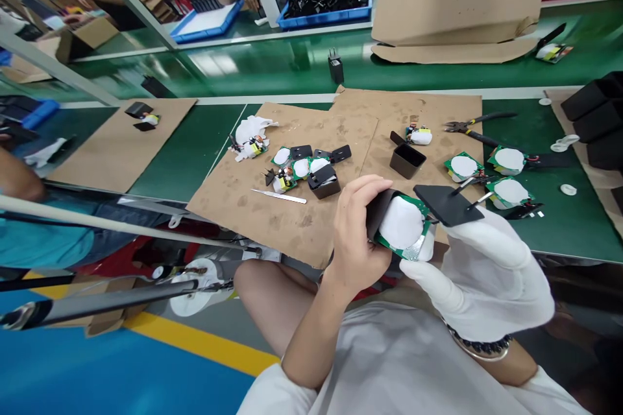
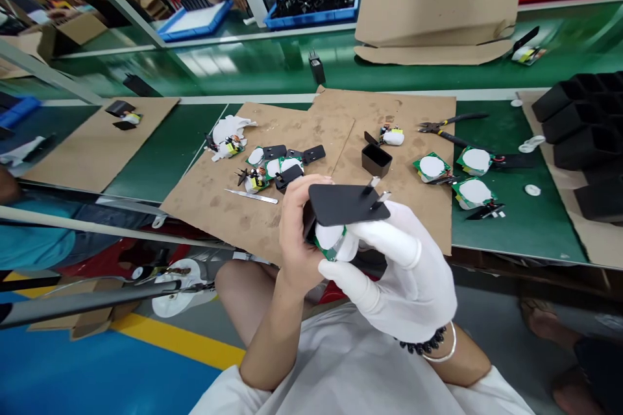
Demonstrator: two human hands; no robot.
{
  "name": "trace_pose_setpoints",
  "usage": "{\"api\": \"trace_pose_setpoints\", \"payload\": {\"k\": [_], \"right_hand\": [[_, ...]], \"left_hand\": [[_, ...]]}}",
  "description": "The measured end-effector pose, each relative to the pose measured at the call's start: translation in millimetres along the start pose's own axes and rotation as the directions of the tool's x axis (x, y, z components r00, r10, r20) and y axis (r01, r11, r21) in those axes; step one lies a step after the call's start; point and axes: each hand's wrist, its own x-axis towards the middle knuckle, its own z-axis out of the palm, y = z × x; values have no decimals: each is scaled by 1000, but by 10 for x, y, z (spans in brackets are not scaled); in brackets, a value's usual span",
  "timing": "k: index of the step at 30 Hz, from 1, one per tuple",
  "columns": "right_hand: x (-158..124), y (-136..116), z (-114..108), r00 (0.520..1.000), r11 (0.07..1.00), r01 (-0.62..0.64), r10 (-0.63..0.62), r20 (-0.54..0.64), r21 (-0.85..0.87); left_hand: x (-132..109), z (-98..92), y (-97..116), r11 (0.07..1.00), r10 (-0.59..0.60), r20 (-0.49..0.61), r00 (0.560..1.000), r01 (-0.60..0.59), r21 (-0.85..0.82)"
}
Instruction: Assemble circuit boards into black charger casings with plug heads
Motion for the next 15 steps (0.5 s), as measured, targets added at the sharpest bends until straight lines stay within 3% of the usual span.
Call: {"api": "trace_pose_setpoints", "payload": {"k": [6, 11, 15], "right_hand": [[-1, 4, 22, 998, 999, 30, -30, -47, 10], [48, -13, -5, 999, 996, 48, -47, 23, -77], [63, -22, -15, 997, 999, -5, 8, 75, -40]], "left_hand": [[-7, 13, -11, 1000, -1, -8, 1000, 1, 16], [-12, 26, -33, 999, -12, -28, 1000, 11, -30], [-18, 20, -31, 999, -22, -15, 1000, 21, -38]]}}
